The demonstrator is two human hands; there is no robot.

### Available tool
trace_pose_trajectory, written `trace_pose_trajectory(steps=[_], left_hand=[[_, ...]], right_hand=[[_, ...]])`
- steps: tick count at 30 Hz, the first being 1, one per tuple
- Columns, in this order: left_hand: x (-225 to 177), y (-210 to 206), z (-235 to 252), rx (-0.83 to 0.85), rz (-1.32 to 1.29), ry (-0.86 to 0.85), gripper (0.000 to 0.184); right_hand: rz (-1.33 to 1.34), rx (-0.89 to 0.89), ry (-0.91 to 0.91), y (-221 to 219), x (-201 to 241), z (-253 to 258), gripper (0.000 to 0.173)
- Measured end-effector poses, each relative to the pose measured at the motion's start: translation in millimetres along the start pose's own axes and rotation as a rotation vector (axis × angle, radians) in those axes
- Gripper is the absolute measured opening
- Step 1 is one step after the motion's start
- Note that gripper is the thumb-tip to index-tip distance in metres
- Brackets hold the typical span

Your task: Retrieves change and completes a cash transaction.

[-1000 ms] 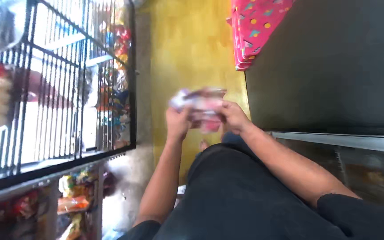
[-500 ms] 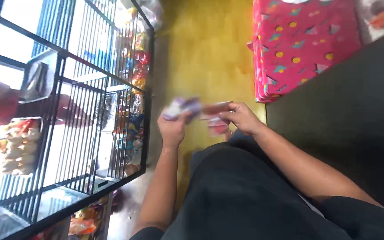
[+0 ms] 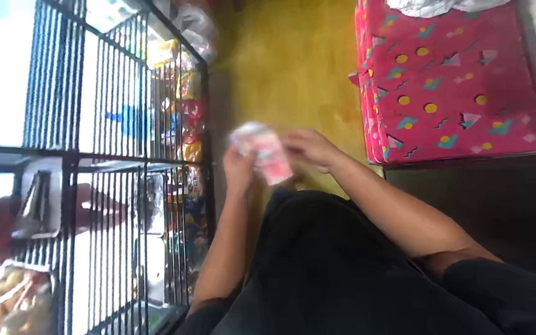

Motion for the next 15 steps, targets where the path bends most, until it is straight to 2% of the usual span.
trace_pose_trajectory(steps=[4,6,8,10,12,15], left_hand=[[-33.1,19.2,86.2,0.015,-0.131,-0.019,0.026],[-51.7,31.0,129.1,0.052,-0.183,-0.077,0.024],[-60.9,45.8,154.9,0.066,-0.204,-0.089,0.023],[-77.9,55.9,182.6,0.036,-0.262,-0.133,0.023],[-90.7,64.6,204.5,-0.005,-0.315,-0.186,0.022],[-98.3,72.7,221.2,-0.050,-0.359,-0.244,0.023]], right_hand=[[0.171,-0.195,-0.160,71.8,-5.3,51.0,0.041],[0.399,-0.192,-0.089,89.6,4.8,73.3,0.040],[0.567,-0.132,0.038,84.6,30.9,77.3,0.042],[0.623,-0.073,0.166,77.9,79.3,80.2,0.042],[0.648,-0.043,0.238,70.2,119.1,85.4,0.040],[0.699,0.114,0.316,62.4,164.8,104.6,0.039]])
Point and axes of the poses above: each hand's wrist, its own z-axis towards the middle knuckle, its own y-axis out of the back of the hand, x = y × z, the point moved 9 cm from there along z, towards the middle knuckle, and after that the axes turned 3 degrees about x, right-handed, at the moved point
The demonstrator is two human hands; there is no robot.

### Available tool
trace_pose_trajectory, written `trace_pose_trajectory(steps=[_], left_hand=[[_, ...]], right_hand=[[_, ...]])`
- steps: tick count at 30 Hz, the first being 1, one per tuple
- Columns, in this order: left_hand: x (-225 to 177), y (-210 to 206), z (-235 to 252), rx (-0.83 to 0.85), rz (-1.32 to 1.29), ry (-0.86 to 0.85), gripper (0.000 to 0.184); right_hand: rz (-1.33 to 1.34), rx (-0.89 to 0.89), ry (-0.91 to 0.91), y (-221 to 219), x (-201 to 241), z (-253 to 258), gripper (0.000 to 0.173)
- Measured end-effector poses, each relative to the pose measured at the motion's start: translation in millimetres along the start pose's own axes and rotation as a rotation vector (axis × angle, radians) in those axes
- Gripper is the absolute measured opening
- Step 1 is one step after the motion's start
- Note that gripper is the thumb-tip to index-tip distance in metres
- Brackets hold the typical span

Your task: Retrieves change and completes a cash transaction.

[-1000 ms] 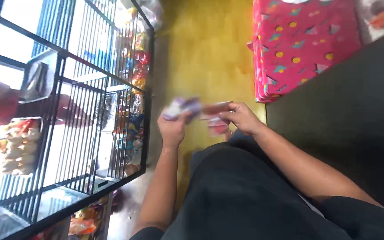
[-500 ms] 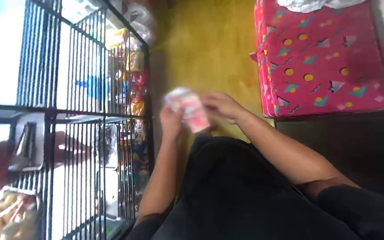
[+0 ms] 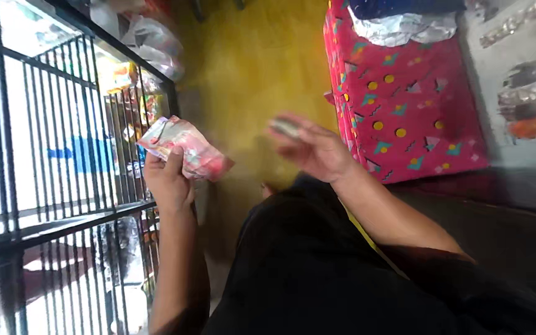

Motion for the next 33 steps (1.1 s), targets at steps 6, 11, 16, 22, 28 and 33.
trace_pose_trajectory(steps=[6,11,16,22,28,33], left_hand=[[-8.4,5.2,7.6,-0.240,-0.031,-0.061,0.021],[-12.5,7.6,6.0,-0.415,-0.050,-0.102,0.019],[-5.6,5.5,-7.3,-0.519,-0.083,-0.145,0.020],[10.6,4.6,-34.2,-0.646,-0.076,-0.108,0.018],[11.6,0.2,-32.8,-0.682,-0.058,-0.060,0.018],[3.6,-7.1,-16.9,-0.648,-0.066,-0.073,0.018]], right_hand=[[0.022,0.207,-0.230,-38.2,32.1,74.7,0.048],[-0.011,0.321,-0.360,-51.8,47.0,125.8,0.049],[0.086,0.346,-0.432,-46.6,50.9,166.6,0.045],[0.099,0.374,-0.479,-45.3,51.7,184.8,0.045],[0.054,0.335,-0.467,-35.3,54.0,193.4,0.043],[-0.092,0.252,-0.469,-30.9,59.6,191.8,0.045]])
Point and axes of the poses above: each hand's wrist, its own z-axis towards the middle knuckle, its own y-axis out of the back of the hand, x = y × z, the point moved 9 cm from there along z, towards the middle knuckle, and after that the axes turned 3 degrees about x, right-handed, at the moved point
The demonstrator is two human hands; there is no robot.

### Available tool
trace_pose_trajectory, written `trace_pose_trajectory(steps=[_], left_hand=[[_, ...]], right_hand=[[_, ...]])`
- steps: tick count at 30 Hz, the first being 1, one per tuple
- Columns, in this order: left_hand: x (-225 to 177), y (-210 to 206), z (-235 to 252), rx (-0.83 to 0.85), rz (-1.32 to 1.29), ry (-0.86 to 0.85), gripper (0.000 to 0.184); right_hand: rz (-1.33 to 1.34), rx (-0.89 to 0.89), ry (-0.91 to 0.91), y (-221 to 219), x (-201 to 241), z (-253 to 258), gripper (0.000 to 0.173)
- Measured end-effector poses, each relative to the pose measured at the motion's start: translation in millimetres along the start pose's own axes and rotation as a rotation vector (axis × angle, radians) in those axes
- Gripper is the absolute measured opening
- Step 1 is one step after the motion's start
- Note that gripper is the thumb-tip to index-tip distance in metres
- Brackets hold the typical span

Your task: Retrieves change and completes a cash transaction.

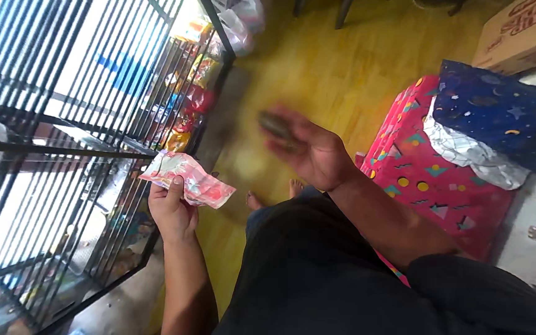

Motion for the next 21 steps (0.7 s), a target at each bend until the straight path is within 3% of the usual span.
trace_pose_trajectory(steps=[12,21], left_hand=[[-3.0,-30.1,11.0,0.089,0.001,-0.013,0.016],[-3.1,-34.6,8.3,0.081,0.005,-0.019,0.017]], right_hand=[[-0.062,-0.154,0.020,15.5,11.6,-6.7,0.044],[-0.082,-0.147,0.029,19.1,9.9,-10.4,0.047]])
Point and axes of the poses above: each hand's wrist, its own z-axis towards the middle knuckle, its own y-axis out of the back of the hand, x = y × z, the point moved 9 cm from there along z, towards the middle knuckle, and after that the axes turned 3 degrees about x, right-handed, at the moved point
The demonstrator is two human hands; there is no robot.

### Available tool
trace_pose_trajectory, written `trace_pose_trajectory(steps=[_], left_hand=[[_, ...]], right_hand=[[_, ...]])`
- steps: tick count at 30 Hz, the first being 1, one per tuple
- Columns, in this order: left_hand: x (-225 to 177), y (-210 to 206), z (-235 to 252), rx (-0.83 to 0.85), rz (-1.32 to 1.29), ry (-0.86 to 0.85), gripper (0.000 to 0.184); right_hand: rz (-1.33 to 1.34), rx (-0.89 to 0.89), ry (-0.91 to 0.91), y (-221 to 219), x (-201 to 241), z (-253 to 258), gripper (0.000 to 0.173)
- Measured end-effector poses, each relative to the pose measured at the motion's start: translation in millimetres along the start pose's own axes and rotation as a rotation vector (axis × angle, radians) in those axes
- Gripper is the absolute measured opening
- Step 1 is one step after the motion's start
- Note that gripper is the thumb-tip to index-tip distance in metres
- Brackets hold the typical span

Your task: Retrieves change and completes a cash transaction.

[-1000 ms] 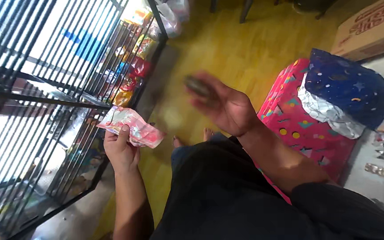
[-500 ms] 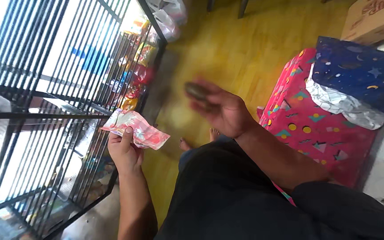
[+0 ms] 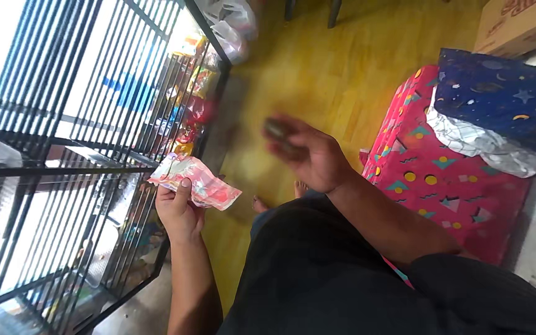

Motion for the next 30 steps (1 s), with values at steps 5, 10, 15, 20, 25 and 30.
trace_pose_trajectory(steps=[5,10,15,20,25,30], left_hand=[[-1.0,1.1,-3.8,-0.003,-0.007,-0.013,0.018],[0.4,3.7,-9.3,-0.009,-0.014,-0.010,0.018],[0.4,4.3,-14.5,-0.014,0.005,-0.008,0.019],[0.6,3.5,-18.6,-0.015,0.002,0.001,0.018],[0.7,1.1,-21.9,-0.008,-0.019,-0.007,0.017],[1.3,-2.9,-24.1,-0.008,-0.022,-0.008,0.018]], right_hand=[[-0.024,0.008,0.009,-0.5,0.6,-0.5,0.042],[-0.026,0.007,0.000,-1.0,-2.1,-1.9,0.042],[-0.030,-0.017,-0.007,1.1,-4.8,-5.6,0.039],[-0.026,-0.028,-0.018,2.9,-7.4,-9.9,0.045],[-0.021,-0.042,-0.008,7.1,-7.2,-14.0,0.037],[-0.020,-0.066,-0.002,9.5,-5.5,-17.7,0.040]])
Point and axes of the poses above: each hand's wrist, its own z-axis towards the middle knuckle, its own y-axis out of the back of the hand, x = y × z, the point moved 9 cm from there along z, towards the middle knuckle, and after that the axes turned 3 degrees about x, right-handed, at the moved point
